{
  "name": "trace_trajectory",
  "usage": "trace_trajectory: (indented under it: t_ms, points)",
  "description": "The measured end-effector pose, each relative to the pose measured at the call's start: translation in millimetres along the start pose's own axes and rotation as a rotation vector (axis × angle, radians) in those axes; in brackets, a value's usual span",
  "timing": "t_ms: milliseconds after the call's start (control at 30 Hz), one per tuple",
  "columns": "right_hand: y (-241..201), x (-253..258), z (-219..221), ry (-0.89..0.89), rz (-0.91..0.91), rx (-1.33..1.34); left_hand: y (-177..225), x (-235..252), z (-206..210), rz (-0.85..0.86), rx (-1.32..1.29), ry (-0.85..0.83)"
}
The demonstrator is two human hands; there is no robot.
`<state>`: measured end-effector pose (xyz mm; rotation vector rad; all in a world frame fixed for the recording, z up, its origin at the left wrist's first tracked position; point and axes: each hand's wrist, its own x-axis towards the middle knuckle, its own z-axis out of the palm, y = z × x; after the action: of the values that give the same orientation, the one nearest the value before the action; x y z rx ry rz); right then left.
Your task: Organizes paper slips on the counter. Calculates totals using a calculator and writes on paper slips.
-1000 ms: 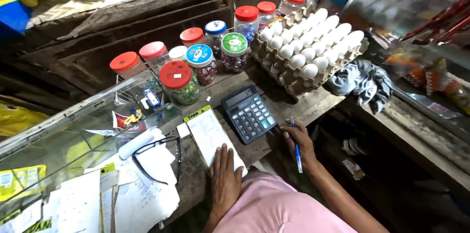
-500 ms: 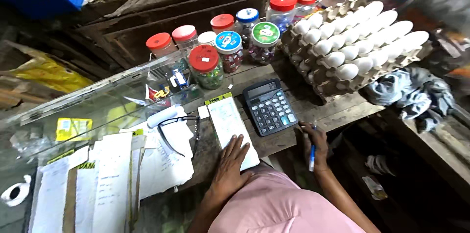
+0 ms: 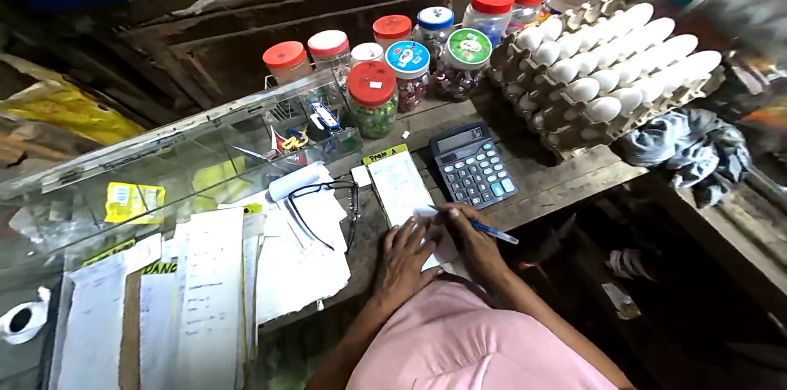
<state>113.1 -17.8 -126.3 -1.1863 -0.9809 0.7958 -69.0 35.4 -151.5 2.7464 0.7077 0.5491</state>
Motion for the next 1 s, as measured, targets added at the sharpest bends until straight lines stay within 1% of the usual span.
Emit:
trace_trajectory:
  t_ms: [100, 200, 400, 467, 533, 600, 800, 867, 933, 1000]
  points:
    - [5.4, 1.8, 6.5, 0.025, -0.035, -0.076, -0.2, 2.9, -3.5, 0.015, 0.018, -0.028]
    - [11.6, 0.7, 7.8, 0.07, -0.067, -0.159, -0.1, 4.7, -10.5, 0.026, -0.018, -0.096]
    - [20.7, 0.7, 9.3, 0.26, -0.1, -0.339, -5.5, -0.5, -9.2, 0.114, -0.093, -0.105]
    - [17.9, 1.3, 12.6, 0.295, -0.095, -0.333, -9.0, -1.5, -11.5, 0.13, -0.229, -0.099]
    - [15.1, 3.5, 15.3, 0.299, -0.087, -0.312, -15.7, -3.3, -10.2, 0.13, -0.297, -0.039]
    - [14.4, 7.3, 16.1, 0.298, -0.088, -0.287, -23.2, -5.0, -5.4, 0.149, -0.252, 0.029]
    - [0.2, 10.5, 26.1, 0.34, -0.005, -0.17, -27.1, -4.4, -3.7, 0.173, -0.197, -0.002]
    - [1.9, 8.9, 28.5, 0.335, 0.013, -0.145, -27.5, -4.5, -5.9, 0.167, -0.184, -0.019]
    - [9.6, 7.9, 28.9, 0.335, -0.008, -0.145, -26.8, -4.0, -6.2, 0.167, -0.164, -0.02]
    - [20.4, 7.7, 27.7, 0.342, -0.089, -0.17, -26.1, -3.7, -5.8, 0.163, -0.16, -0.032]
